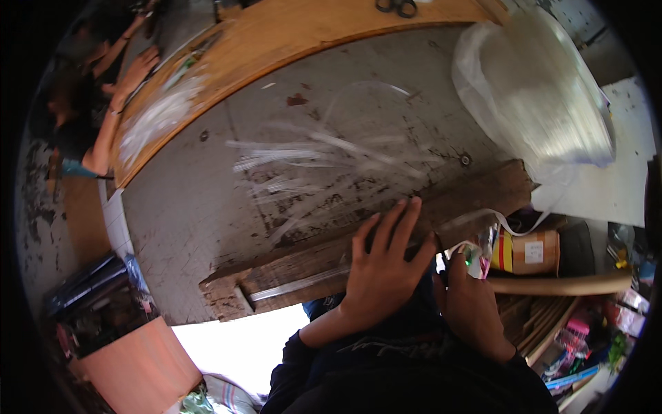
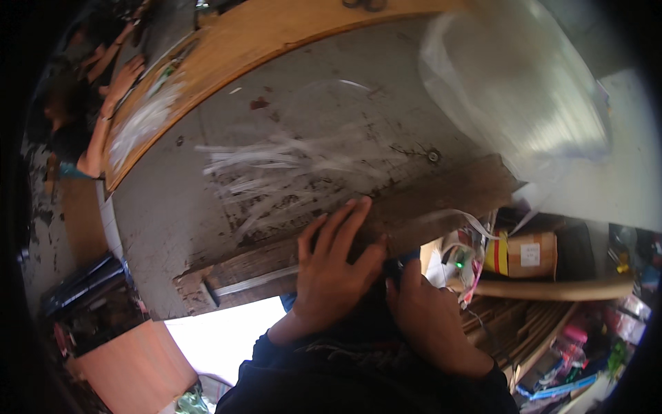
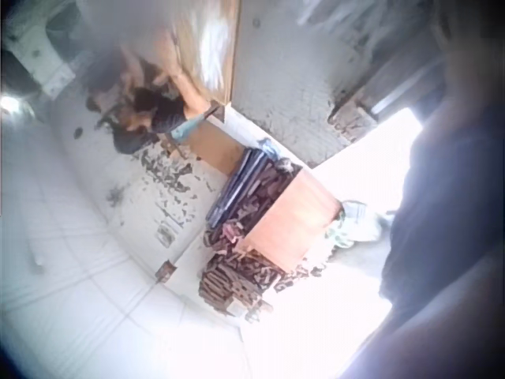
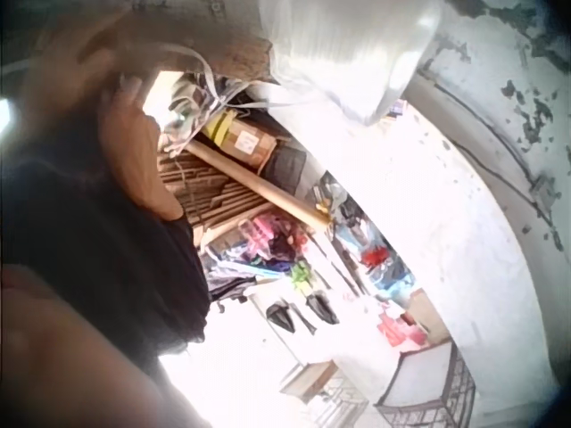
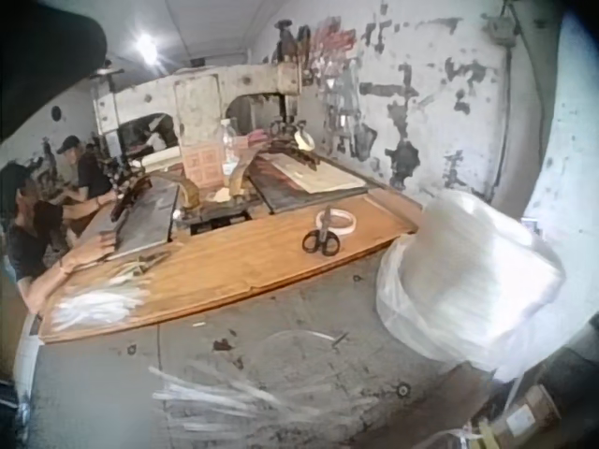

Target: The person measures strands of plastic filament along a wooden board and cuts them to length using a utility knife.

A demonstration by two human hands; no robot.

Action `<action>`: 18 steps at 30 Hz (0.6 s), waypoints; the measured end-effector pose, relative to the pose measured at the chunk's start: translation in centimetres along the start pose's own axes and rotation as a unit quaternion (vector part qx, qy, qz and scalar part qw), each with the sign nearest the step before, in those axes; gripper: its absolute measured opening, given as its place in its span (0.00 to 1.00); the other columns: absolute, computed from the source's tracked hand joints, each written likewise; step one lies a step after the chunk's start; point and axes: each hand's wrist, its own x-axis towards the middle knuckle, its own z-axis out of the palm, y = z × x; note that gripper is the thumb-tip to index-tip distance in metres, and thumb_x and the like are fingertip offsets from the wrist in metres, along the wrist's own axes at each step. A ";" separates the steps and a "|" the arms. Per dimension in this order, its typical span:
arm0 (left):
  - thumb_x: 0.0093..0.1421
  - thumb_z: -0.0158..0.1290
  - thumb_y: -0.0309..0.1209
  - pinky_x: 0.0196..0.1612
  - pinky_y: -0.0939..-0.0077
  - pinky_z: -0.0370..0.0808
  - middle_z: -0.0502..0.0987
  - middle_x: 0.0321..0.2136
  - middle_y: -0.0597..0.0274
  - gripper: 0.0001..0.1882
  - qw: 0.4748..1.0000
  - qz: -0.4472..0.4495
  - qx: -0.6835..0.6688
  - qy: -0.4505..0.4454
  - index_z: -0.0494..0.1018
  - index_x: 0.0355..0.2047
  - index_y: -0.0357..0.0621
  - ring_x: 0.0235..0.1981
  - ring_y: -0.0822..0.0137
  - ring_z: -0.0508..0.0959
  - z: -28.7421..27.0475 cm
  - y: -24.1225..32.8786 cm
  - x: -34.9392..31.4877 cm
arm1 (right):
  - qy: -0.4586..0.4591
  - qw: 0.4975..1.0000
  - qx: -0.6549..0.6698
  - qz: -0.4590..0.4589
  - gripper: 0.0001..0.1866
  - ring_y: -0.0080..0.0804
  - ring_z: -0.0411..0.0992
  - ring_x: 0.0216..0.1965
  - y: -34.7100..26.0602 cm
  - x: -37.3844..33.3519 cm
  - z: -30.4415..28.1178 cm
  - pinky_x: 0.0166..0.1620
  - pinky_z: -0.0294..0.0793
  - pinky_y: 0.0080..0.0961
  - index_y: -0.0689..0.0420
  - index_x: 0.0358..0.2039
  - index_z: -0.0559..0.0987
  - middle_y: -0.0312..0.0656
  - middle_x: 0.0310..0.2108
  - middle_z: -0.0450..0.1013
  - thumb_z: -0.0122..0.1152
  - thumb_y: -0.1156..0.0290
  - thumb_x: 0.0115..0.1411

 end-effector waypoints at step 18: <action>0.49 0.53 0.30 0.45 0.64 0.63 0.73 0.46 0.53 0.03 0.999 0.012 0.024 0.025 0.74 0.26 0.50 0.44 0.61 0.74 0.5 0.0 1.0 | 0.021 0.999 -0.034 -0.011 0.15 0.52 0.71 0.18 -0.5 0.7 0.0 0.21 0.70 0.42 0.64 0.33 0.61 0.53 0.17 0.71 0.55 0.68 0.55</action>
